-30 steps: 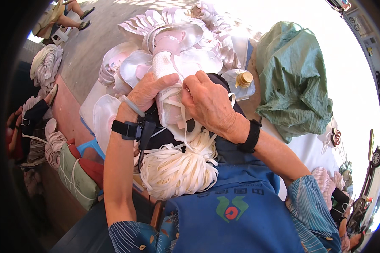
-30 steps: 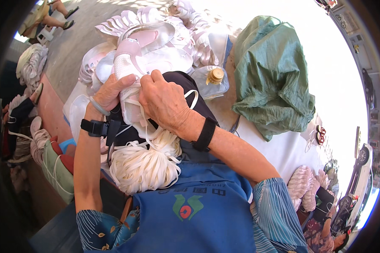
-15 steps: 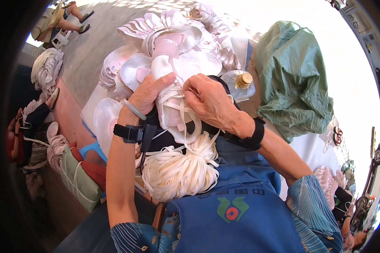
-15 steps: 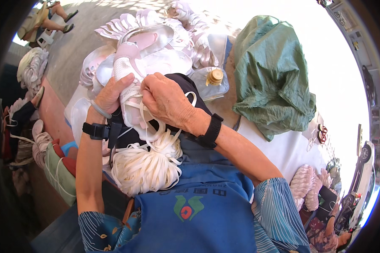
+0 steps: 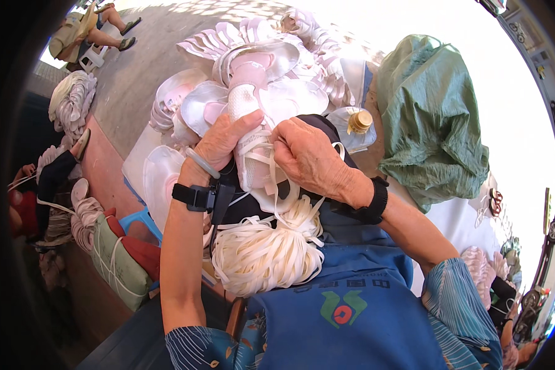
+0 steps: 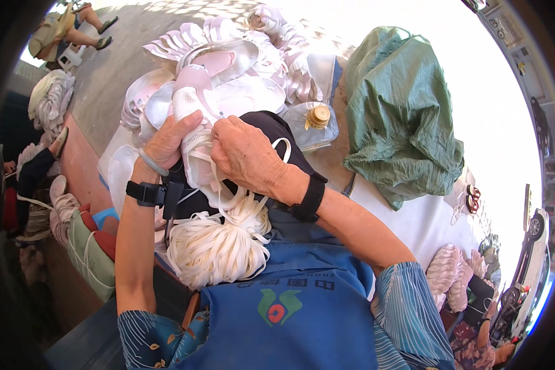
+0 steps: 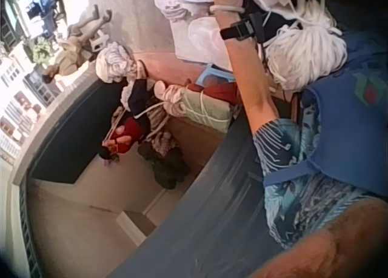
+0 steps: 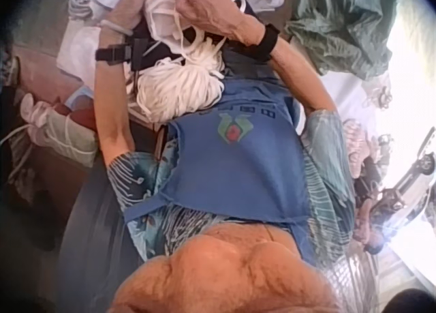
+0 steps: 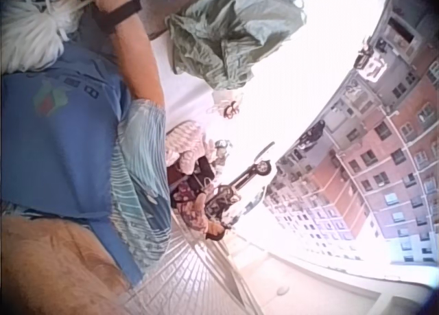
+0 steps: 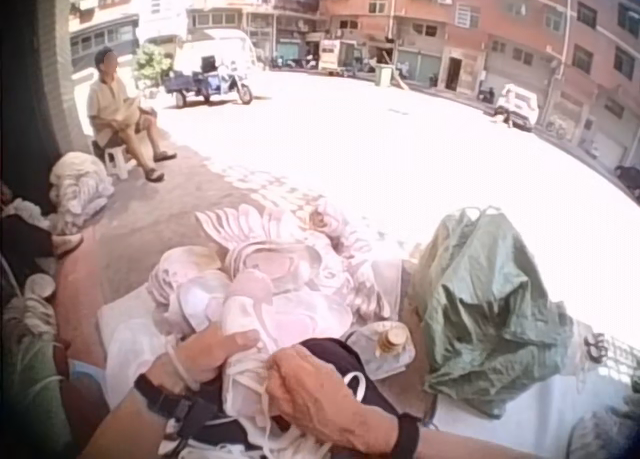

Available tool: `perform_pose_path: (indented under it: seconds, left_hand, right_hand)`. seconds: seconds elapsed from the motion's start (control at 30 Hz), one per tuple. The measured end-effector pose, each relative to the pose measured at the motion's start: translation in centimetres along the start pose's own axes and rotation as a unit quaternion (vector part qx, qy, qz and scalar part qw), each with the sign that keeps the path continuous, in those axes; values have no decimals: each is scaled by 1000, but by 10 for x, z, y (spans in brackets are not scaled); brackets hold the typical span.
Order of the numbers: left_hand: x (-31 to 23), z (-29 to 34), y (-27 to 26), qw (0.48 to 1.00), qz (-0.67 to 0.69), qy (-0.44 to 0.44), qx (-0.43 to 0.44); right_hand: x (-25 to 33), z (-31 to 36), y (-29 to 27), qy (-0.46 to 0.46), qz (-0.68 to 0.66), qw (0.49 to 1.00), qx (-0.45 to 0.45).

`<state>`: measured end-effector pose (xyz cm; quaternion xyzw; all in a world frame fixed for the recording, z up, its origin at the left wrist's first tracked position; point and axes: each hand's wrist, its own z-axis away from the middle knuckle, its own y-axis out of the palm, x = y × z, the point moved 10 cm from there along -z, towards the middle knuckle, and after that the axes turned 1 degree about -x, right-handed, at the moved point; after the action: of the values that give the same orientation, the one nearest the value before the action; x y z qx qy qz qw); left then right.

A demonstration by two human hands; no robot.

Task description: Lacing white and pink sneakers from a large pile of shoe uppers.

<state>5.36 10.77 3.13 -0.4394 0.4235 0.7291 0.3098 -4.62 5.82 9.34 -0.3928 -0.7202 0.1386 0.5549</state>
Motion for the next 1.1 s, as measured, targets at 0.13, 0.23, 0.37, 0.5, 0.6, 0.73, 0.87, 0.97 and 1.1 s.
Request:
perform_pose_path:
  seconds: [0.13,0.23,0.37,0.5,0.6,0.73,0.87,0.97,1.1]
  left_hand:
    - [4,0,1,1000,-7,-7,20]
    - [0,5,4,999,-33,13,21]
    - [1,7,1,999,-53,-5,4]
    - [-9,10,-15,983,-168,52,-56]
    - [-27,14,-22,962,-235,86,-106]
    - [-39,3,7,907,-395,89,-113]
    - [-29,4,-1,913,-377,109,-111]
    - [-17,14,-26,940,-293,108,-138]
    - [-17,6,-10,949,-262,150,-89]
  right_hand:
    - [-17,-2,-2,76,-3,997,-4]
    - [-36,1,12,100,5,993,62]
    - [-30,7,-8,86,-37,995,-27]
    - [-21,13,-12,140,-112,984,5]
    - [-9,13,-6,148,-109,982,38]
    - [-6,15,-15,93,23,995,-5]
    - [10,24,-2,84,116,987,76]
    - [31,31,19,2,146,988,45]
    - [37,37,21,-65,181,981,-23]
